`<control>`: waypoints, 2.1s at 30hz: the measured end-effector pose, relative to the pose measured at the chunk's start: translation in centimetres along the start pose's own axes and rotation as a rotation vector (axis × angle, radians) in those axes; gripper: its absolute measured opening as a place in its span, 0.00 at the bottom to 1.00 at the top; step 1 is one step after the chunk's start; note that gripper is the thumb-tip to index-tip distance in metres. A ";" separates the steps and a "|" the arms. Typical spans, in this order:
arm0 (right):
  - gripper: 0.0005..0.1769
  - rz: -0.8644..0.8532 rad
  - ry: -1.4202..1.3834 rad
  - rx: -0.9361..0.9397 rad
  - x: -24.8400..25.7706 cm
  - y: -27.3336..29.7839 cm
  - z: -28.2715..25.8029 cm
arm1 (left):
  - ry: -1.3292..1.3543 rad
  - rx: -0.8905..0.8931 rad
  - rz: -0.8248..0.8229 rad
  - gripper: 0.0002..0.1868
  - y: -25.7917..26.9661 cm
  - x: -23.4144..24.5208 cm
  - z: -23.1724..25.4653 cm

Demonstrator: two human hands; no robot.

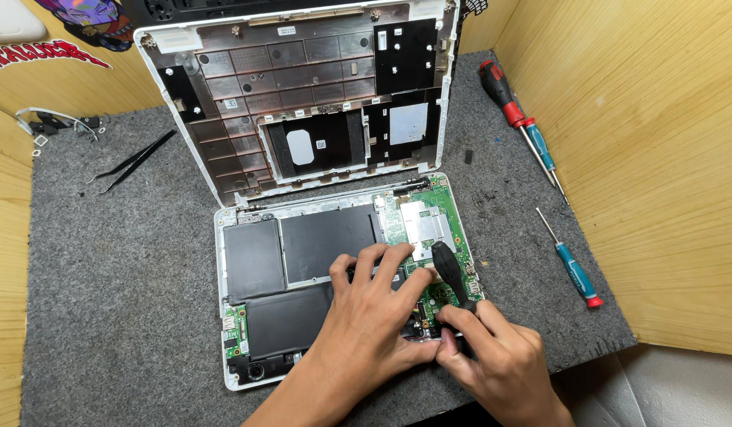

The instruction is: The person uses a screwdriver to remove screws from a disassembled laptop's motherboard and chassis. They then use a plastic pry tool to carefully lift and detach the motherboard from the laptop body.

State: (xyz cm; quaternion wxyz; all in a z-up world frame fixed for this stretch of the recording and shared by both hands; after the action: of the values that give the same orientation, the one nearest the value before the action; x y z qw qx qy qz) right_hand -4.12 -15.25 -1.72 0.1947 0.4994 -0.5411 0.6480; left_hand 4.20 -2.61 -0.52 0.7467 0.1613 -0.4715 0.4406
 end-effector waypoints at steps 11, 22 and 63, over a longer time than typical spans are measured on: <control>0.08 0.037 -0.075 -0.117 -0.1 0.6 0.5 | 0.003 0.003 -0.011 0.32 -0.1 0.1 0.0; 0.03 -0.239 -0.149 -0.357 0.7 -0.8 1.1 | 0.000 0.008 -0.001 0.35 0.0 -0.2 0.0; 0.12 0.301 -0.591 -0.653 2.7 2.3 5.4 | 0.286 0.047 -0.071 0.07 -0.8 1.3 -1.0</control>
State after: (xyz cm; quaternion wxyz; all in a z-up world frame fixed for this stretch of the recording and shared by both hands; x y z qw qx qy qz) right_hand -4.74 -21.65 -1.06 0.0830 0.4910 -0.8156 0.2946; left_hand 5.64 -1.73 0.19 0.8172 0.1310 -0.3440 0.4434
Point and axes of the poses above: each hand's wrist, its own y-axis away from the middle knuckle, its own x-axis out of the back of the hand, z = x × y, the point moved 6 cm from there along -y, towards the middle knuckle, and after that the axes turned 15 degrees about x, right-handed, at the moved point
